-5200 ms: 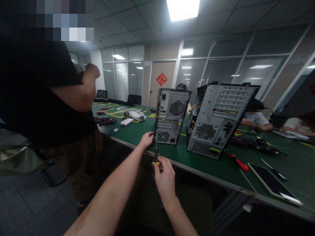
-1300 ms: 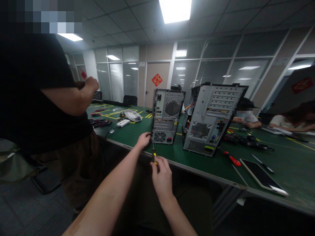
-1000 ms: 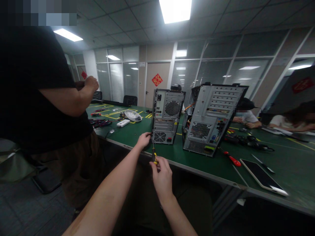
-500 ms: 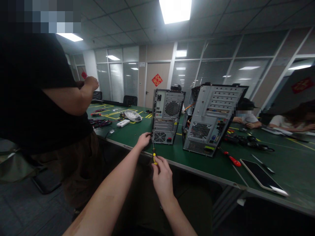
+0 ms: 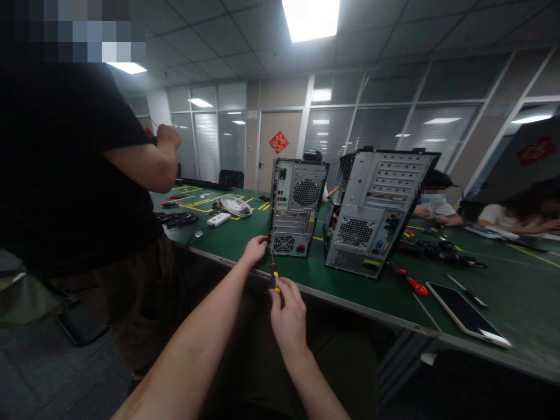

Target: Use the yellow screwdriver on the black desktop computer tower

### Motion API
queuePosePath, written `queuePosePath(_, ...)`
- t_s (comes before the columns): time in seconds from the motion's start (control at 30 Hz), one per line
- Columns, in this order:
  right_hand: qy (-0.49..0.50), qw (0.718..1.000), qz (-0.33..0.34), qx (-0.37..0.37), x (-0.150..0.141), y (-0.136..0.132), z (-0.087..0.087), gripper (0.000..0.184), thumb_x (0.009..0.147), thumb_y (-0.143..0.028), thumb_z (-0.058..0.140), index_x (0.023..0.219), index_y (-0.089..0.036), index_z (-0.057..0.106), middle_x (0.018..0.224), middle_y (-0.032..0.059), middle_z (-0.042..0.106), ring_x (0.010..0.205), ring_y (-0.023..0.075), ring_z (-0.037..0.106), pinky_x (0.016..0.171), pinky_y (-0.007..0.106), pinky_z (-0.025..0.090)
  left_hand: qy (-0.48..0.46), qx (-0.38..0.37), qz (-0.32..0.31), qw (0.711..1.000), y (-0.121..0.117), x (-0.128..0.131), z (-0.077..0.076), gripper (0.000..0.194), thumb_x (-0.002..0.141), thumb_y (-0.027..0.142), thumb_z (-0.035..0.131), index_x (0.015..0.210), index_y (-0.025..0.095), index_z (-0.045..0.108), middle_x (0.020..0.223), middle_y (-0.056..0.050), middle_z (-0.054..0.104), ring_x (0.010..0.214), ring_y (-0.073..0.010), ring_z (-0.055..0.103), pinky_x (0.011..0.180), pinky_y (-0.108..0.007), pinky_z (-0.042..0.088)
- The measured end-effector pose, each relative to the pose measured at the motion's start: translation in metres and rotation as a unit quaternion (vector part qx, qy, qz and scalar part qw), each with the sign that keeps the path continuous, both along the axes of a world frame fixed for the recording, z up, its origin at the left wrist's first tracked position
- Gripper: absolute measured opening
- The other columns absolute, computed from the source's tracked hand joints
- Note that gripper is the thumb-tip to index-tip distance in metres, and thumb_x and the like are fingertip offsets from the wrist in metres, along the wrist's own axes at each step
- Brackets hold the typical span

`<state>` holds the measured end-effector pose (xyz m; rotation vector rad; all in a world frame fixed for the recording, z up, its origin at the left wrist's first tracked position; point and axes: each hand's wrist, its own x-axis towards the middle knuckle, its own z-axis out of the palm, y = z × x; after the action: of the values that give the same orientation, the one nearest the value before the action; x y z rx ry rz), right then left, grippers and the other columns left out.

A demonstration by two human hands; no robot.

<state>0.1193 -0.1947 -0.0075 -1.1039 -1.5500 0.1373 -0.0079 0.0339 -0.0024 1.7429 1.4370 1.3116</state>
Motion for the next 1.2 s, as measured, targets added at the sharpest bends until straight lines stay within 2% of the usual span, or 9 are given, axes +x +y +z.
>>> queuePosePath(0.17, -0.032, 0.999, -0.013, 0.002, 0.003, -0.001, 0.000, 0.034, 0.094, -0.017, 0.046, 0.119, -0.021, 0.069, 0.123, 0.0109, 0.064, 0.112, 0.0233, 0.061, 0.100, 0.039, 0.049, 0.009, 0.007, 0.001, 1.000, -0.002, 0.000, 0.001, 0.034, 0.089, 0.018, 0.051, 0.118, 0.018, 0.070, 0.112, -0.007, 0.074, 0.098, -0.0161, 0.068, 0.094, -0.027, 0.049)
queuePosePath(0.27, -0.024, 1.000, -0.013, -0.005, 0.002, -0.001, 0.000, 0.031, 0.094, -0.019, 0.048, 0.118, -0.020, 0.068, 0.121, 0.0114, 0.064, 0.110, 0.0237, 0.062, 0.099, 0.039, 0.050, 0.005, 0.006, -0.001, 1.000, -0.003, -0.001, 0.002, 0.034, 0.088, 0.018, 0.051, 0.117, 0.017, 0.070, 0.110, -0.008, 0.074, 0.096, -0.0169, 0.069, 0.093, -0.028, 0.049)
queuePosePath(0.43, 0.012, 1.000, 0.000, -0.014, -0.002, 0.000, 0.002, 0.021, 0.094, -0.027, 0.055, 0.109, -0.018, 0.067, 0.111, 0.0119, 0.065, 0.098, 0.0223, 0.065, 0.084, 0.033, 0.056, 0.005, 0.002, 0.004, 1.000, -0.008, -0.001, 0.006, 0.034, 0.088, 0.017, 0.052, 0.117, 0.017, 0.070, 0.110, -0.008, 0.074, 0.097, -0.0173, 0.069, 0.094, -0.028, 0.049)
queuePosePath(0.57, 0.034, 0.999, 0.013, -0.017, -0.004, 0.002, 0.003, 0.019, 0.094, -0.029, 0.057, 0.107, -0.018, 0.066, 0.107, 0.0111, 0.065, 0.089, 0.0201, 0.066, 0.075, 0.029, 0.058, 0.015, 0.003, 0.011, 1.000, -0.015, -0.001, 0.011, 0.033, 0.087, 0.017, 0.053, 0.115, 0.017, 0.071, 0.111, -0.009, 0.074, 0.099, -0.0190, 0.068, 0.094, -0.029, 0.049)
queuePosePath(0.63, 0.028, 0.999, 0.018, -0.014, -0.004, 0.002, 0.002, 0.021, 0.094, -0.028, 0.057, 0.109, -0.018, 0.067, 0.110, 0.0111, 0.065, 0.092, 0.0203, 0.066, 0.077, 0.029, 0.058, 0.020, 0.002, 0.012, 1.000, -0.018, 0.000, 0.014, 0.034, 0.087, 0.017, 0.052, 0.115, 0.016, 0.071, 0.111, -0.009, 0.074, 0.099, -0.0193, 0.068, 0.094, -0.029, 0.049)
queuePosePath(0.77, -0.020, 1.000, -0.004, -0.004, -0.001, 0.000, 0.001, 0.027, 0.093, -0.020, 0.054, 0.116, -0.020, 0.069, 0.116, 0.0105, 0.063, 0.104, 0.0222, 0.064, 0.092, 0.034, 0.054, 0.016, -0.009, 0.008, 1.000, -0.020, 0.000, 0.016, 0.034, 0.088, 0.017, 0.052, 0.117, 0.015, 0.070, 0.109, -0.008, 0.074, 0.095, -0.0178, 0.069, 0.091, -0.026, 0.049)
queuePosePath(0.97, -0.095, 0.995, -0.023, -0.009, 0.000, 0.000, 0.000, 0.034, 0.093, -0.011, 0.048, 0.119, -0.020, 0.069, 0.122, 0.0107, 0.061, 0.111, 0.0236, 0.060, 0.099, 0.038, 0.049, 0.018, 0.003, 0.006, 1.000, -0.010, 0.000, 0.009, 0.033, 0.088, 0.017, 0.052, 0.117, 0.017, 0.070, 0.109, -0.007, 0.074, 0.096, -0.0173, 0.068, 0.092, -0.027, 0.049)
queuePosePath(1.2, -0.043, 0.999, -0.015, -0.017, -0.003, 0.003, 0.003, 0.021, 0.091, -0.022, 0.061, 0.111, -0.019, 0.066, 0.110, 0.0098, 0.064, 0.098, 0.0228, 0.064, 0.087, 0.033, 0.053, 0.013, 0.015, 0.004, 1.000, 0.004, -0.002, -0.004, 0.033, 0.089, 0.020, 0.053, 0.117, 0.018, 0.070, 0.105, -0.007, 0.075, 0.095, -0.0171, 0.068, 0.092, -0.027, 0.049)
